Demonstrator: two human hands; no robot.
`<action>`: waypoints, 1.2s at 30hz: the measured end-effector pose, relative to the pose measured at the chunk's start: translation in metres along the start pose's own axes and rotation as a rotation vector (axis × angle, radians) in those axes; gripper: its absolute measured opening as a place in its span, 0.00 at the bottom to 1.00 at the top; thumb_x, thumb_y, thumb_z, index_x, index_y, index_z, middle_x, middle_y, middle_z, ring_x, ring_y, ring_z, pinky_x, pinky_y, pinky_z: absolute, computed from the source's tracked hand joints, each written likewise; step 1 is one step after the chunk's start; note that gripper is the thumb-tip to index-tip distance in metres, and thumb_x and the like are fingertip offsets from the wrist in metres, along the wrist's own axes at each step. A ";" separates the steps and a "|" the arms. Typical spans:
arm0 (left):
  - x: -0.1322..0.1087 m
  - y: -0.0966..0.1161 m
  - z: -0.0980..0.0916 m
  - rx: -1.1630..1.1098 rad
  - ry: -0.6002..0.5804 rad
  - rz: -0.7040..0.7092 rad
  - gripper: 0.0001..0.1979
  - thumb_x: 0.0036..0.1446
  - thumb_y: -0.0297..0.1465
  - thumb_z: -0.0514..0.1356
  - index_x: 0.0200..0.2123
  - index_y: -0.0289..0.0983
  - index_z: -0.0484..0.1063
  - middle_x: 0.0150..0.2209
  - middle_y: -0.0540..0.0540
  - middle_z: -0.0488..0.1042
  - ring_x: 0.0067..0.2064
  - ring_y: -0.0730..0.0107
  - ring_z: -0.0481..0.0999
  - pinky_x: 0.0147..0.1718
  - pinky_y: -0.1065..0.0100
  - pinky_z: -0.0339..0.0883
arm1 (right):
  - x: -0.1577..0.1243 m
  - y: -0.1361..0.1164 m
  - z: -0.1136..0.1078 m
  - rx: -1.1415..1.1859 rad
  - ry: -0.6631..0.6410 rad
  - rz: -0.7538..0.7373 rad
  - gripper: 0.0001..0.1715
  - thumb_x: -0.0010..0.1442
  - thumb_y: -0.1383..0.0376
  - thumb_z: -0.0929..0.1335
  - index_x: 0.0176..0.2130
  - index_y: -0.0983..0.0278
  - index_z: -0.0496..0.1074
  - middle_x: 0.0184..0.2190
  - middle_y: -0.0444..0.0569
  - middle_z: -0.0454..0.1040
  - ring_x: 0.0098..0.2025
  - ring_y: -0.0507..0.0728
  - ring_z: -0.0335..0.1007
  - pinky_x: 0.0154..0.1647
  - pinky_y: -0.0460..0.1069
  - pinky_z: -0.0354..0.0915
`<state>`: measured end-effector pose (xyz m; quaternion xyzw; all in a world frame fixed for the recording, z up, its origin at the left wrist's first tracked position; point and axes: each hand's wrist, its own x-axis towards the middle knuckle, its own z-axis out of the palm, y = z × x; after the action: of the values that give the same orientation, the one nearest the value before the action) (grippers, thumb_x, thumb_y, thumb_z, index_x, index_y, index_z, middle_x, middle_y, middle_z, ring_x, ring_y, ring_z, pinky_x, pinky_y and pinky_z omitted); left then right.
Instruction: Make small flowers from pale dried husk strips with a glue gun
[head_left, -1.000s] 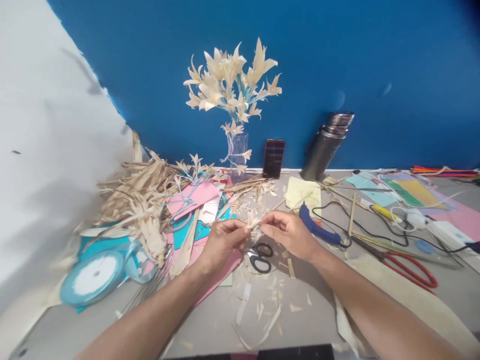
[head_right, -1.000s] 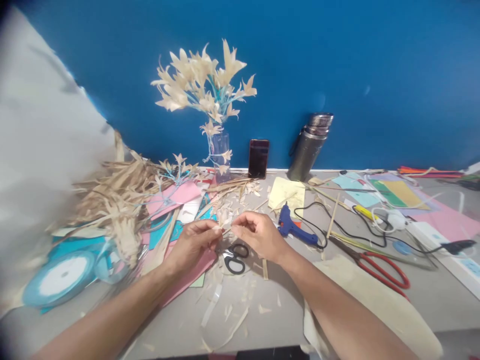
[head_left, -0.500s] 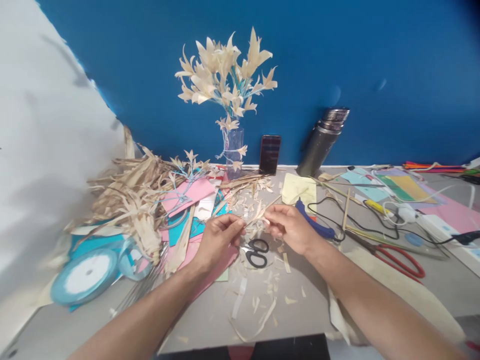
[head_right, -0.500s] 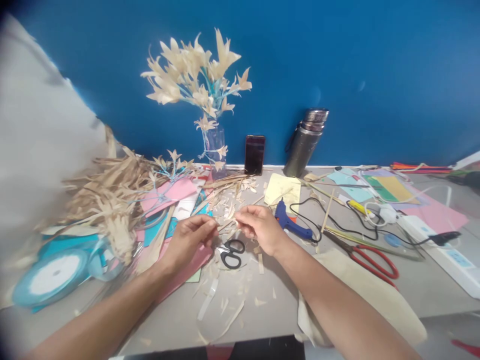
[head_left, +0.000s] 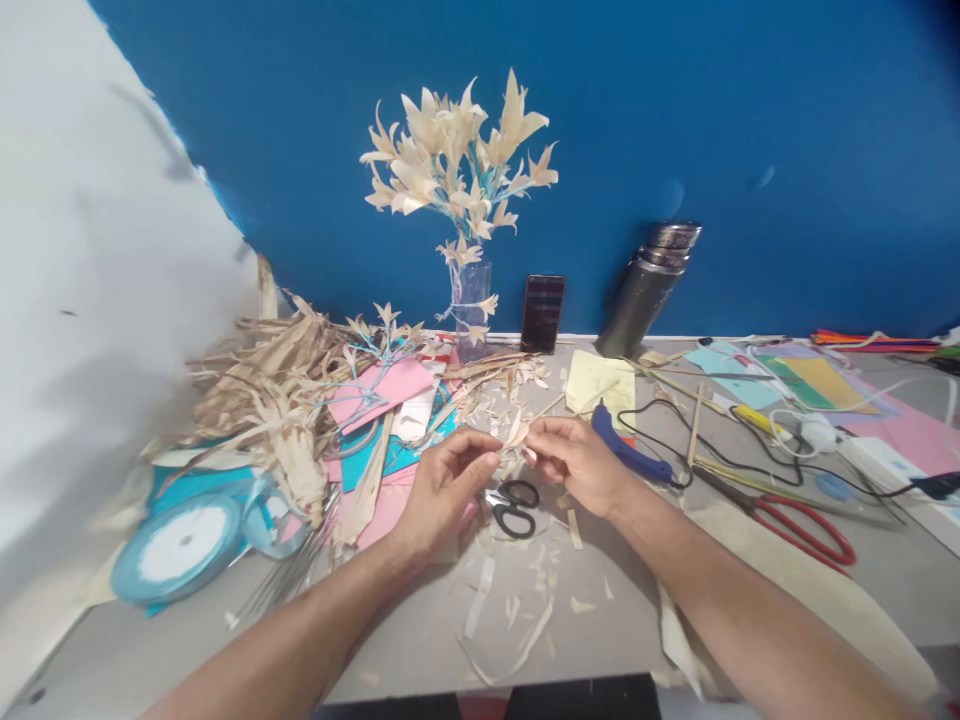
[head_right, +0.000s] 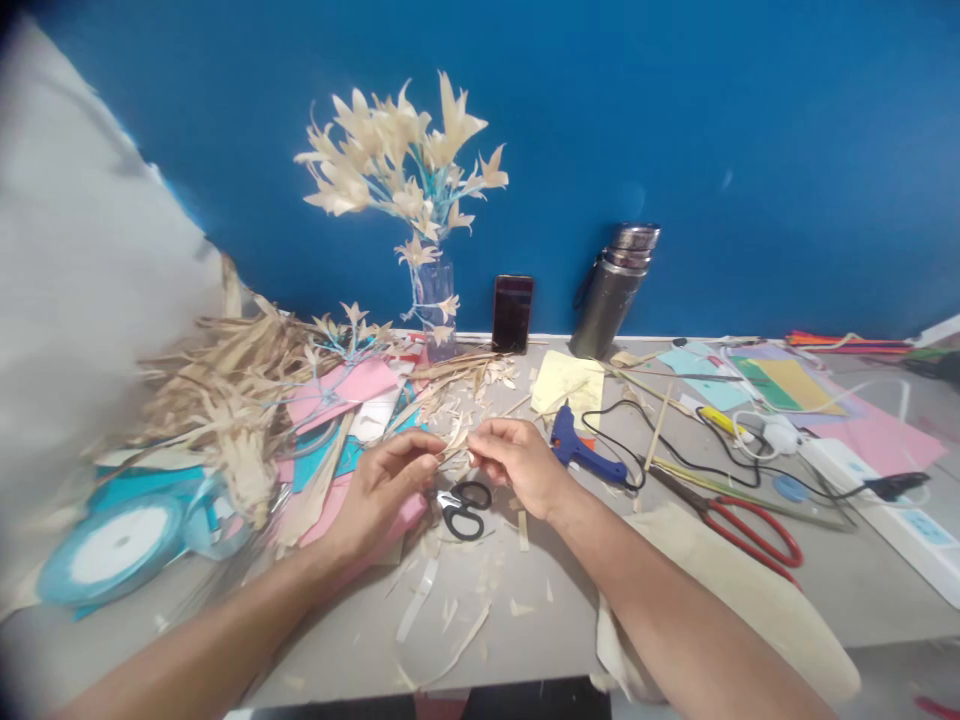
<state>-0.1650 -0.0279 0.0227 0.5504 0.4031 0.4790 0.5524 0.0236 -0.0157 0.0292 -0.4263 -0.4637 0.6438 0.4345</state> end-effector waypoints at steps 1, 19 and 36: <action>-0.001 -0.001 0.000 0.046 -0.007 0.023 0.10 0.55 0.37 0.65 0.34 0.36 0.78 0.31 0.47 0.74 0.31 0.71 0.70 0.30 0.71 0.63 | 0.000 0.001 0.001 -0.034 -0.008 -0.005 0.20 0.50 0.53 0.75 0.25 0.66 0.71 0.21 0.43 0.70 0.19 0.45 0.54 0.18 0.43 0.46; 0.003 -0.008 -0.001 0.218 0.073 0.084 0.05 0.55 0.32 0.64 0.33 0.36 0.77 0.30 0.48 0.74 0.30 0.72 0.71 0.30 0.70 0.63 | -0.002 0.002 0.005 -0.055 -0.049 0.019 0.22 0.50 0.52 0.75 0.24 0.67 0.70 0.21 0.43 0.71 0.18 0.45 0.55 0.19 0.43 0.46; 0.003 -0.006 -0.004 0.272 0.112 0.163 0.06 0.55 0.30 0.64 0.36 0.38 0.80 0.32 0.47 0.78 0.32 0.69 0.74 0.32 0.69 0.66 | -0.001 0.002 0.003 -0.109 -0.051 -0.003 0.22 0.52 0.51 0.75 0.24 0.66 0.70 0.21 0.43 0.71 0.19 0.45 0.55 0.19 0.43 0.47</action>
<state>-0.1672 -0.0236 0.0167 0.6236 0.4482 0.4931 0.4088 0.0211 -0.0177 0.0282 -0.4321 -0.5095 0.6275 0.3999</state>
